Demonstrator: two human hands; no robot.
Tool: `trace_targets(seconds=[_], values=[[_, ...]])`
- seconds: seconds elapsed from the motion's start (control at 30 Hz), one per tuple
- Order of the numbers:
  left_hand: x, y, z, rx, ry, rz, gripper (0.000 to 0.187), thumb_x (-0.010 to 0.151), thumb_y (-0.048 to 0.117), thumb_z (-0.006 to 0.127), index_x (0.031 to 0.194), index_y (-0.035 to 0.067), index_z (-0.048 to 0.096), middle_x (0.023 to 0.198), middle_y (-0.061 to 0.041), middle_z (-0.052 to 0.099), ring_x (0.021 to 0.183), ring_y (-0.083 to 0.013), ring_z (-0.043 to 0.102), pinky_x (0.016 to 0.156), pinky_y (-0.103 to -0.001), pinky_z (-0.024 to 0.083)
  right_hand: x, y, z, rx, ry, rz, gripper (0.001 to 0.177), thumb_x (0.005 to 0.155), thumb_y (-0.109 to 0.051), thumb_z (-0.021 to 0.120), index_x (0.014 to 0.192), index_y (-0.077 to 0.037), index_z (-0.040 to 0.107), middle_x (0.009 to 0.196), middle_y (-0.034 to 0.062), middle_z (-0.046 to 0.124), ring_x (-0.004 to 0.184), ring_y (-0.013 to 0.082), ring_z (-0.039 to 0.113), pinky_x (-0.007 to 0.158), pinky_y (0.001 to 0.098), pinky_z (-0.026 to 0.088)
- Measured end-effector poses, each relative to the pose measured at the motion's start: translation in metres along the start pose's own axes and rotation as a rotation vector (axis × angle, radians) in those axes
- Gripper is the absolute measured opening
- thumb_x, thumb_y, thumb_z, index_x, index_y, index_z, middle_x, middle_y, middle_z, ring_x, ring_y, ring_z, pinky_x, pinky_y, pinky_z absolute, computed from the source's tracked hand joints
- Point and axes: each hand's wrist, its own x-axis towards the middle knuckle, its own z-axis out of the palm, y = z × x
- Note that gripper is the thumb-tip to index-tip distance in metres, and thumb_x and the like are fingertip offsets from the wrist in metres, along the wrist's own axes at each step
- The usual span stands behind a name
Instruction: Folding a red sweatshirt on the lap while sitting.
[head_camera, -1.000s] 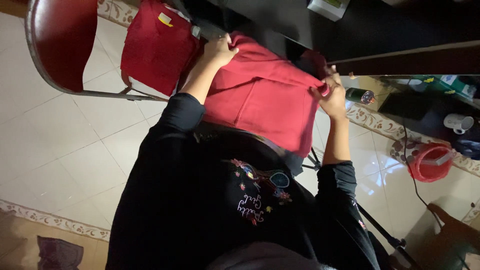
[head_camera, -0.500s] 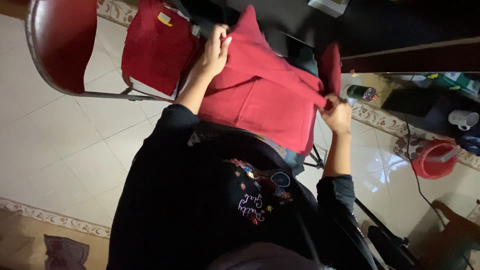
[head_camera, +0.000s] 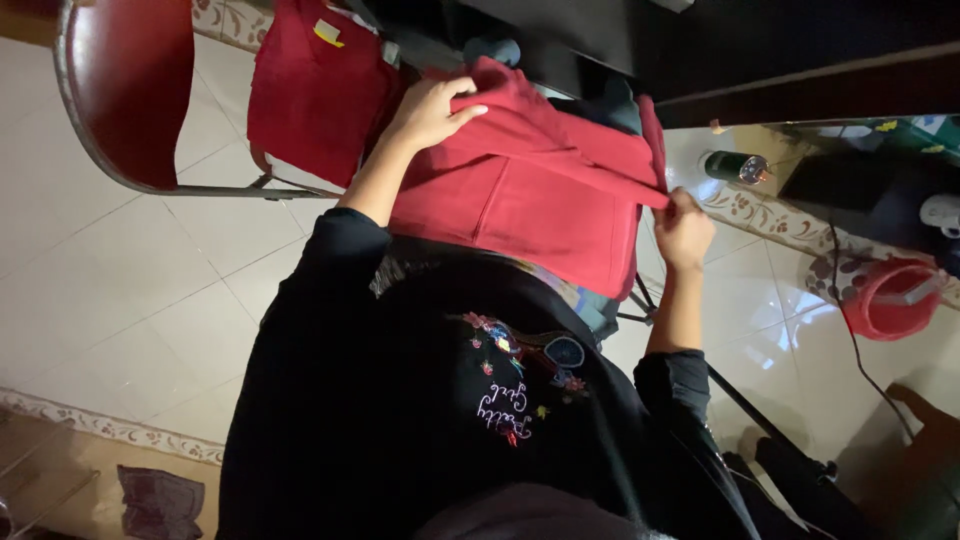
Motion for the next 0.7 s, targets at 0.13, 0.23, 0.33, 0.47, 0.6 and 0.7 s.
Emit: trace_targets(seconds=[0.13, 0.23, 0.33, 0.47, 0.6, 0.7], values=[[-0.005, -0.011, 0.004, -0.073, 0.174, 0.159, 0.046, 0.096, 0.046, 0.076, 0.117, 0.006, 0.071, 0.112, -0.016, 0.076, 0.102, -0.0340, 0.072, 0.089, -0.041, 0.057, -0.006, -0.009, -0.015, -0.002, 0.091, 0.182, 0.017, 0.090, -0.012, 0.076, 0.101, -0.007, 0.065, 0.078, 0.0119, 0.068, 0.070, 0.0309, 0.068, 0.069, 0.0426, 0.055], [-0.017, -0.011, 0.005, -0.070, 0.142, 0.072, 0.056, 0.094, 0.054, 0.073, 0.123, 0.006, 0.070, 0.118, -0.016, 0.075, 0.108, -0.0337, 0.071, 0.094, -0.041, 0.055, -0.008, -0.024, -0.022, 0.226, -0.001, 0.229, 0.021, 0.087, -0.015, 0.073, 0.104, -0.006, 0.064, 0.079, 0.0114, 0.069, 0.065, 0.0275, 0.064, 0.066, 0.0387, 0.053], [-0.023, -0.017, 0.008, -0.030, 0.047, -0.131, 0.076, 0.090, 0.067, 0.064, 0.134, 0.005, 0.063, 0.126, -0.020, 0.068, 0.116, -0.0362, 0.065, 0.099, -0.044, 0.050, -0.002, -0.037, -0.017, 0.321, -0.163, 0.238, 0.033, 0.088, -0.023, 0.076, 0.111, -0.004, 0.063, 0.089, 0.0133, 0.070, 0.072, 0.0286, 0.063, 0.069, 0.0391, 0.051], [-0.024, -0.039, 0.028, -0.028, 0.014, -0.329, 0.101, 0.089, 0.081, 0.054, 0.146, -0.001, 0.047, 0.143, -0.026, 0.053, 0.132, -0.0395, 0.051, 0.108, -0.046, 0.040, 0.018, -0.068, -0.014, -0.026, 0.174, -0.155, 0.043, 0.090, -0.028, 0.083, 0.120, -0.002, 0.064, 0.110, 0.0176, 0.066, 0.104, 0.0357, 0.062, 0.092, 0.0449, 0.047], [-0.025, -0.024, 0.022, 0.034, -0.001, -0.391, 0.102, 0.090, 0.082, 0.051, 0.149, -0.001, 0.047, 0.148, -0.025, 0.053, 0.138, -0.0375, 0.050, 0.114, -0.044, 0.040, 0.059, -0.099, 0.015, 0.184, 0.154, 0.002, 0.041, 0.096, -0.032, 0.080, 0.122, -0.004, 0.065, 0.107, 0.0134, 0.064, 0.100, 0.0320, 0.063, 0.092, 0.0414, 0.049], [-0.025, -0.014, 0.018, 0.086, -0.046, -0.448, 0.100, 0.089, 0.082, 0.050, 0.150, 0.002, 0.047, 0.148, -0.021, 0.055, 0.138, -0.0355, 0.052, 0.115, -0.044, 0.041, 0.085, -0.131, 0.045, 0.189, -0.023, -0.037, 0.043, 0.098, -0.032, 0.074, 0.135, -0.012, 0.065, 0.109, 0.0087, 0.068, 0.094, 0.0291, 0.066, 0.098, 0.0471, 0.046]])
